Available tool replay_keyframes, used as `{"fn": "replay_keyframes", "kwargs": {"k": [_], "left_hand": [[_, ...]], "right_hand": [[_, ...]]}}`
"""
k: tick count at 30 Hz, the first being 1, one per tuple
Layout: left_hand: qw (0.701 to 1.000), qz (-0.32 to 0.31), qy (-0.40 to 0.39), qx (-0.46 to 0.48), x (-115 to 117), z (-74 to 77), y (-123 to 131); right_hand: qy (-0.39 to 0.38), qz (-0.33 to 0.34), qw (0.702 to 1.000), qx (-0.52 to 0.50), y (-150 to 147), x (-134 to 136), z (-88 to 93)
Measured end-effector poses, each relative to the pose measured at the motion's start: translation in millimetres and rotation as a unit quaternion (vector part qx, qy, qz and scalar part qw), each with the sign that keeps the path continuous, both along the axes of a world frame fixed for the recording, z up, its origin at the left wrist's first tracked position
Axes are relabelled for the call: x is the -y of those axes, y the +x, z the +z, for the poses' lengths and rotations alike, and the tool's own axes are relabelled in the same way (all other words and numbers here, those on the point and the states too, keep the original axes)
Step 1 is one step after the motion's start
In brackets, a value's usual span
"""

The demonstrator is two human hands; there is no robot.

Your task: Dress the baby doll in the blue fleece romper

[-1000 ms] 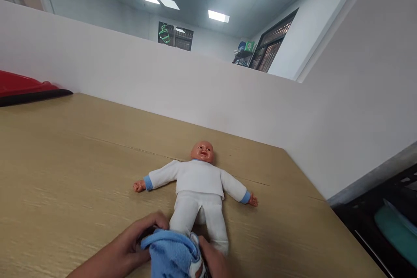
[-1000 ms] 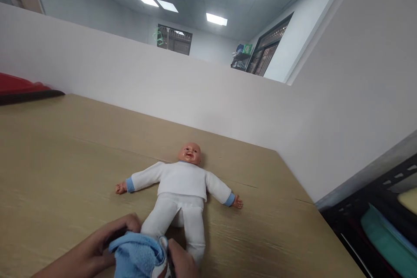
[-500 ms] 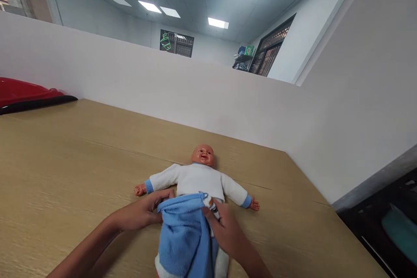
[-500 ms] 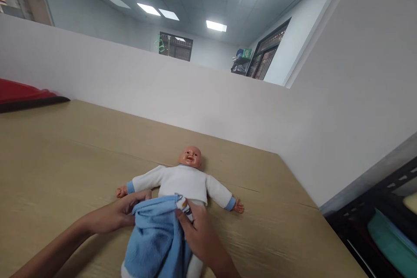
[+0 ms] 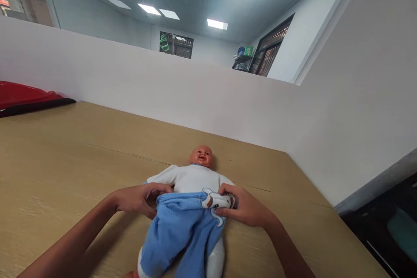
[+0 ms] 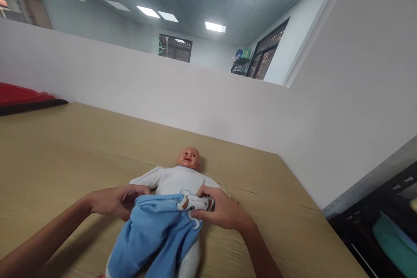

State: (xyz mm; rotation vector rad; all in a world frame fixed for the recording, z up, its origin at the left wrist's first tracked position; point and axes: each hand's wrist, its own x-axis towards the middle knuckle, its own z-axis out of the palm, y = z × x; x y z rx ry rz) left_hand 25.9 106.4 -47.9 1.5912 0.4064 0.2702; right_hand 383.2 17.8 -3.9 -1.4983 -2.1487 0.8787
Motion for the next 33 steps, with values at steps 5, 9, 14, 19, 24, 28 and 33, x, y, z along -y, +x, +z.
{"fn": "replay_keyframes", "kwargs": {"k": [5, 9, 14, 19, 24, 28, 33], "left_hand": [[1.0, -0.014, -0.005, 0.005, -0.4, -3.5, -5.6], [0.998, 0.019, 0.047, -0.024, -3.7, -2.2, -5.8], [0.992, 0.056, 0.105, -0.034, -4.5, -4.4, -2.9], [0.998, 0.015, 0.06, -0.02, 3.9, -14.1, 1.0], [0.996, 0.026, 0.069, -0.053, 6.9, -26.4, 0.4], [0.997, 0.044, 0.048, -0.029, 10.3, -24.3, -5.2], [0.994, 0.093, 0.045, -0.035, 13.6, -16.6, -10.5]], "right_hand": [[0.006, -0.006, 1.0, 0.021, 17.5, 13.8, -11.8], [0.043, -0.017, 0.997, -0.064, 22.4, 30.1, -29.1], [0.104, -0.09, 0.98, -0.143, 11.3, 43.7, -59.0], [0.069, -0.112, 0.986, -0.106, -4.5, 42.5, -58.5], [-0.023, -0.06, 0.998, 0.011, -8.0, 40.4, -32.2], [-0.001, 0.024, 0.999, 0.034, -16.2, 46.8, -18.6], [-0.04, -0.064, 0.996, -0.041, -26.1, 62.0, -29.7]]}}
